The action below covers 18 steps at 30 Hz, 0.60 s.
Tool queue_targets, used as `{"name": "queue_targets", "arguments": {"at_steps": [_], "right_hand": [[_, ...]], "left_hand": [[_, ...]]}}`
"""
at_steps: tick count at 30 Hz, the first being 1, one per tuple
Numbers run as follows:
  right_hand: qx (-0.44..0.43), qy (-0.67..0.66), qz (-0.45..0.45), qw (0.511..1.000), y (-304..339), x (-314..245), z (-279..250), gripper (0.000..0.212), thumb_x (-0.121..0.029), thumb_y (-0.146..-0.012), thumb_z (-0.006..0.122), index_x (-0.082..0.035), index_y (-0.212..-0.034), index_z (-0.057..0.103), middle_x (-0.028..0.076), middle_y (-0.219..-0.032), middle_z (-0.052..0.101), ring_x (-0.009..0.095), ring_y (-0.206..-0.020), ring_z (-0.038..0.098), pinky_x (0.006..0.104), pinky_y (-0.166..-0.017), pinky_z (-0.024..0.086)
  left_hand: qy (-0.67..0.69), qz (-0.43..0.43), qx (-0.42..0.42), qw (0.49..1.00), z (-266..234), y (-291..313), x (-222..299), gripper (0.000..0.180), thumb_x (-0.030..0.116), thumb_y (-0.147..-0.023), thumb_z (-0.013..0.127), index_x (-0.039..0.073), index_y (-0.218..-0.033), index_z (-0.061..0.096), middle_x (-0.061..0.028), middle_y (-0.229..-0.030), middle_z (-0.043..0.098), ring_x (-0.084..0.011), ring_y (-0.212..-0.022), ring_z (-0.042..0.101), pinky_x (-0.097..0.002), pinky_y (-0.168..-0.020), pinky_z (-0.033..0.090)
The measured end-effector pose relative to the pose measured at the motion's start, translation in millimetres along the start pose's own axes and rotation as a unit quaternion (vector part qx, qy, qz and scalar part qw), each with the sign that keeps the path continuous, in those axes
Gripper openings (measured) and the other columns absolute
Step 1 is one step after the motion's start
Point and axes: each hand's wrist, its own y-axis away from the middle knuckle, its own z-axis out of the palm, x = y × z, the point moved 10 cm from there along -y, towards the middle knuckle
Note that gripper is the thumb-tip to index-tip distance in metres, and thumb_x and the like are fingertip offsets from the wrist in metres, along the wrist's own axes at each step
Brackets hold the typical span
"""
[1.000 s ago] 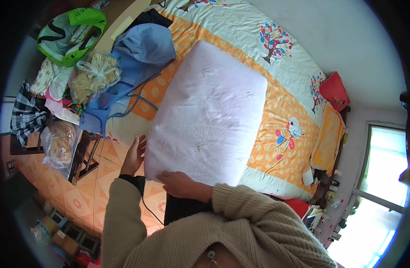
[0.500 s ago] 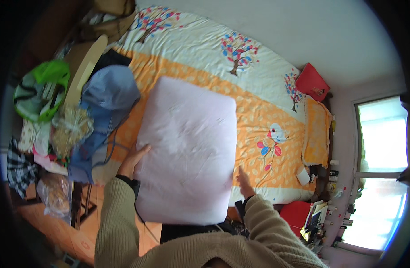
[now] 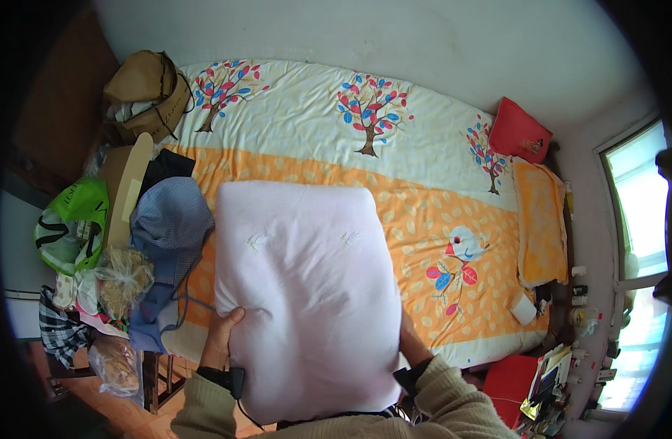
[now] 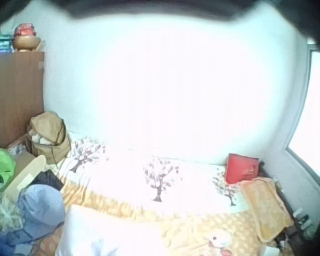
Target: The person folds a white duvet on a bed, then folds a blue towel and a black-and-white checkered shirt. The person places the folded items on the bed.
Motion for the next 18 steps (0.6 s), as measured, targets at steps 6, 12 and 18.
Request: {"name": "queue_targets", "arguments": {"at_steps": [6, 12, 18], "right_hand": [[0.03, 0.242, -0.204, 0.948, -86.0, -243.5, -54.3, 0.061, -0.046, -0.101, 0.031, 0.0, -0.141, 0.039, 0.017, -0.133, 0.054, 0.025, -0.12, 0.053, 0.0362, -0.102, 0.04], [0.099, 0.623, -0.339, 0.698, -85.9, -552.7, 28.4, 0.056, -0.038, -0.1, 0.039, 0.0, -0.141, 0.038, 0.022, -0.132, 0.054, 0.031, -0.124, 0.051, 0.0407, -0.103, 0.038], [0.147, 0.558, -0.564, 0.591, -57.0, -680.8, 119.2, 0.039, -0.033, -0.093, 0.058, -0.001, -0.116, 0.061, 0.017, -0.105, 0.066, 0.022, -0.096, 0.065, 0.0336, -0.084, 0.05]], "left_hand": [[0.103, 0.036, 0.01, 0.994, 95.3, -35.1, 19.0, 0.059, 0.024, -0.083, 0.074, 0.002, -0.131, 0.048, -0.0095, -0.117, 0.06, -0.0228, -0.106, 0.059, -0.0364, -0.093, 0.049], [0.308, 0.041, -0.074, 0.948, 219.6, -118.1, 12.4, 0.057, 0.041, -0.089, 0.065, 0.009, -0.134, 0.048, -0.0051, -0.127, 0.057, -0.0212, -0.116, 0.053, -0.0409, -0.101, 0.043], [0.384, -0.041, -0.056, 0.921, 341.6, -249.7, -52.9, 0.067, 0.042, -0.09, 0.064, 0.014, -0.143, 0.035, -0.0047, -0.145, 0.036, -0.0253, -0.13, 0.036, -0.05, -0.107, 0.033]]}}
